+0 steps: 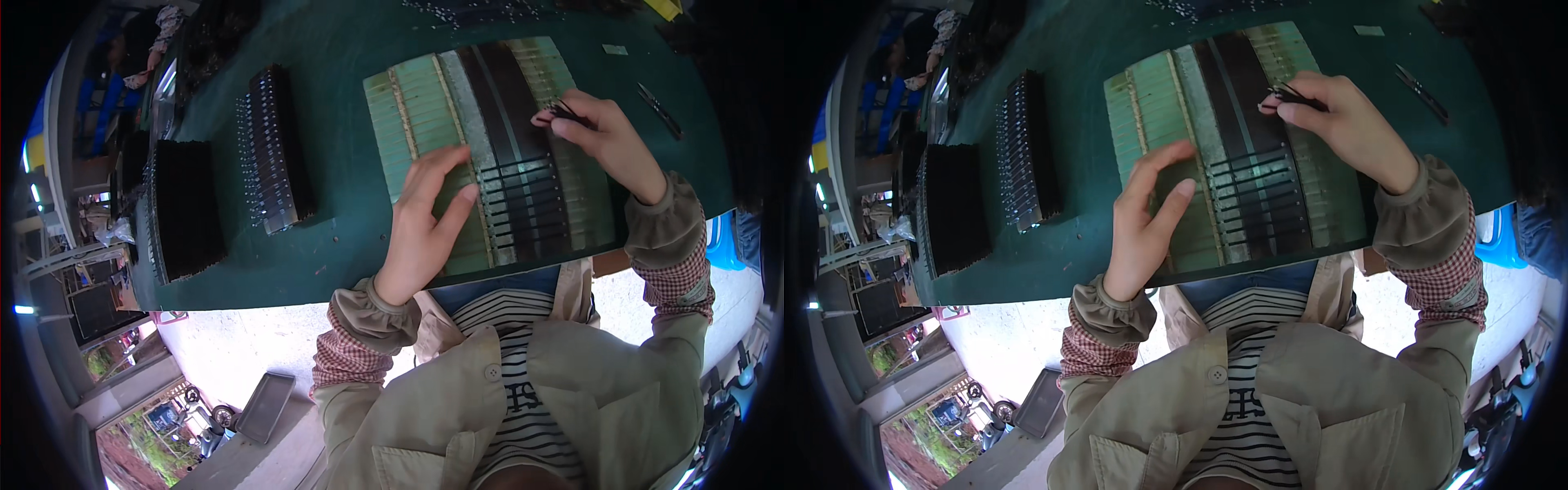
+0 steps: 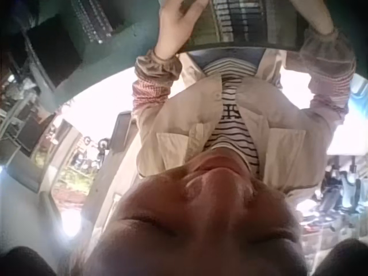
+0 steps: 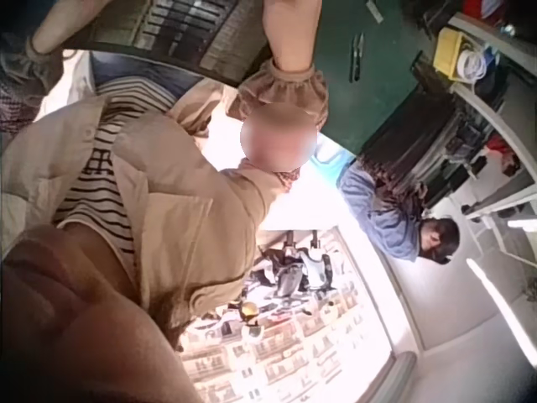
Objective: Manually assembling small electronic components onto a production board.
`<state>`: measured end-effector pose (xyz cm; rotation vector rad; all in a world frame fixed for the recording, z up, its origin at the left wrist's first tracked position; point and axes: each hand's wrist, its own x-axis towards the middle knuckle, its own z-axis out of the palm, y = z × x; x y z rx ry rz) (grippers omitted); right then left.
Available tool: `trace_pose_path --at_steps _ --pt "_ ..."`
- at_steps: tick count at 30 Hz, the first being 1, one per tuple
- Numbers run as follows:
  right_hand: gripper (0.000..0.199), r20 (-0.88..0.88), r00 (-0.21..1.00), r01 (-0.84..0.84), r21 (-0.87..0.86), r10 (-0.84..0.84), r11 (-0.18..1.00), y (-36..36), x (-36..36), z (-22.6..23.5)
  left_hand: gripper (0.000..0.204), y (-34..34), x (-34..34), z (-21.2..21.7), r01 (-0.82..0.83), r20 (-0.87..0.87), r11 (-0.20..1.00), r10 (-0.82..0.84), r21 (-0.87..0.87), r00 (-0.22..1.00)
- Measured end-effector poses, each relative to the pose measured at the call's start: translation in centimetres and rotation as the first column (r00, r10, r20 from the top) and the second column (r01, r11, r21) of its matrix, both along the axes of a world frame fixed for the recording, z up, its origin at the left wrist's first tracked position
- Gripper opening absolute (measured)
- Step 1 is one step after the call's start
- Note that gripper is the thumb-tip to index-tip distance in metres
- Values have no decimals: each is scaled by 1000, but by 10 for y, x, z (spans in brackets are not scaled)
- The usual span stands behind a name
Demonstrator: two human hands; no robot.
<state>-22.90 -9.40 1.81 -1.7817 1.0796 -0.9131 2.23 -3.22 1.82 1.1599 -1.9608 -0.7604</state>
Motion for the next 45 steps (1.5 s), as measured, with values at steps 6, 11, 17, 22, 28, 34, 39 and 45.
trace_pose_path --at_steps 6,11,17,22,28,34,39,45 --pt "14 52 969 -244 315 240 917 17 35 20 10 -4 -18 -4 2 -254 966 66 259 965" --pt "13 76 983 -181 309 165 934 24 27 19 7 3 -10 -11 150 -502 866 129 478 855" --pt "10 20 993 -116 260 114 959 7 23 16 11 -7 -7 -16 32 -471 919 171 392 866" --pt "12 -81 994 -56 251 78 966 -6 9 5 24 -22 2 -13 9 203 977 35 -214 978" --pt "16 -95 989 -98 148 113 984 2 16 -8 22 -12 4 -30 33 231 969 25 -245 973" --pt "15 -128 985 -94 188 119 978 6 20 -10 20 -9 3 -28 30 204 966 24 -257 979" --pt "13 -168 978 -87 186 119 979 6 20 -8 19 -10 5 -28 14 189 968 34 -252 981" --pt "15 -137 986 -68 176 92 982 6 28 -14 25 -11 5 -25 14 149 982 14 -187 989"
